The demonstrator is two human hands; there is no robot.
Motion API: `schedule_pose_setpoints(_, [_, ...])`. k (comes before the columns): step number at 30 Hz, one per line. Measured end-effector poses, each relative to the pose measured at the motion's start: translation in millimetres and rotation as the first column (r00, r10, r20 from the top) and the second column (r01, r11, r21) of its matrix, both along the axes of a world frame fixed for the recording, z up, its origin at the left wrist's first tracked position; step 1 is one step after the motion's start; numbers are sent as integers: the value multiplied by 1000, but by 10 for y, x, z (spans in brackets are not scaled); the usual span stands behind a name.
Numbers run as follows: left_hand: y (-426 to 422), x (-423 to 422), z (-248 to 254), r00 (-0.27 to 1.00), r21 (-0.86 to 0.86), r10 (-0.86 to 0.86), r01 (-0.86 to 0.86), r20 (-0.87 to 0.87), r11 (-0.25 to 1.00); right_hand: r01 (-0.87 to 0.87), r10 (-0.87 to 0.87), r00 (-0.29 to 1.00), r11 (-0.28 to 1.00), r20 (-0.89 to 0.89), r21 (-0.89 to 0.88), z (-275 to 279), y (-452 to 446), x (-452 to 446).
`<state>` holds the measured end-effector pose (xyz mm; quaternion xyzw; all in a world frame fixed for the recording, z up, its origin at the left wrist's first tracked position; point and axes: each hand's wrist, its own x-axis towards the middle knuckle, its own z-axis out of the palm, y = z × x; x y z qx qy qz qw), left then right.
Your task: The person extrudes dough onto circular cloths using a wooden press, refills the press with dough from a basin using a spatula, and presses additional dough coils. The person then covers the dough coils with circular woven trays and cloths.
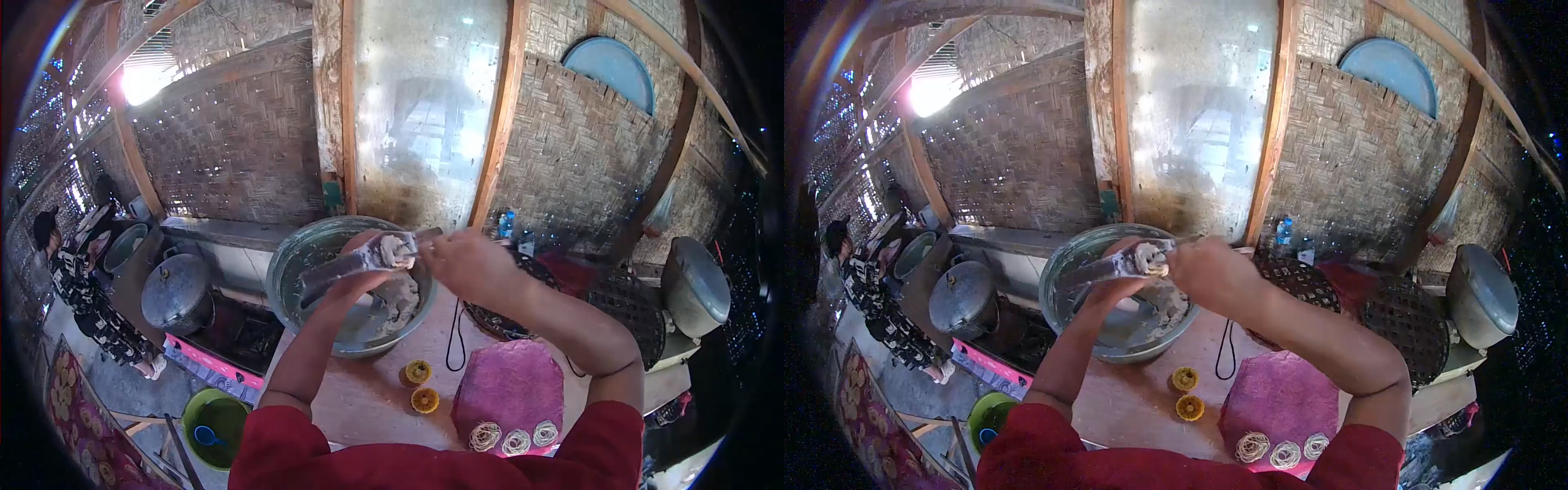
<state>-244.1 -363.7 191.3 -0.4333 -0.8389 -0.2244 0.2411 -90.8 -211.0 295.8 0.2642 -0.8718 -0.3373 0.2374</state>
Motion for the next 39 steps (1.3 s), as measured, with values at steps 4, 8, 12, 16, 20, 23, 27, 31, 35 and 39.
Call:
schedule_pose_setpoints(4, [-249, -121, 187, 888, -60, 138, -125, 439, 990, -33, 17, 998, 957, -56, -289, 372, 125, 221])
schedule_pose_setpoints(8, [-105, -611, -365, 919, 371, -182, 43, 350, 928, 101, -215, 968, 804, -127, -586, 48, 51, 18])
schedule_pose_setpoints(12, [-75, -434, -173, 943, 394, -100, -35, 317, 918, -68, -9, 996, 558, -87, -827, -646, -86, -158])
schedule_pose_setpoints(16, [-205, -606, -151, 991, 202, 132, -132, 16, 970, 28, 282, 953, 294, 114, -955, -670, 21, -27])
schedule_pose_setpoints(20, [-226, -617, -178, 966, 536, -95, -52, 242, 843, 271, 122, 943, 261, 311, -926, -500, 103, -105])
schedule_pose_setpoints(23, [-219, -470, 19, 973, 500, -62, -59, 224, 864, 96, 243, 959, 204, 145, -974, -821, 50, -235])
schedule_pose_setpoints(27, [-464, -760, -232, 918, 504, -88, -130, 386, 854, 139, 520, 840, 64, 152, -988, -750, 4, -199])
schedule_pose_setpoints(31, [-779, -836, -12, 922, 409, 266, -365, 279, 836, 477, -4, 804, 602, 595, -641, -386, 101, -124])
schedule_pose_setpoints(35, [-1162, -590, 386, 883, 836, -177, -322, 434, 443, 483, -227, 763, 822, 606, -301, -1453, 150, -893])
schedule_pose_setpoints(39, [-1591, -268, 719, 789, 982, -612, -154, 52, -114, 384, -232, 869, 873, 436, -301, -1598, 65, -1063])
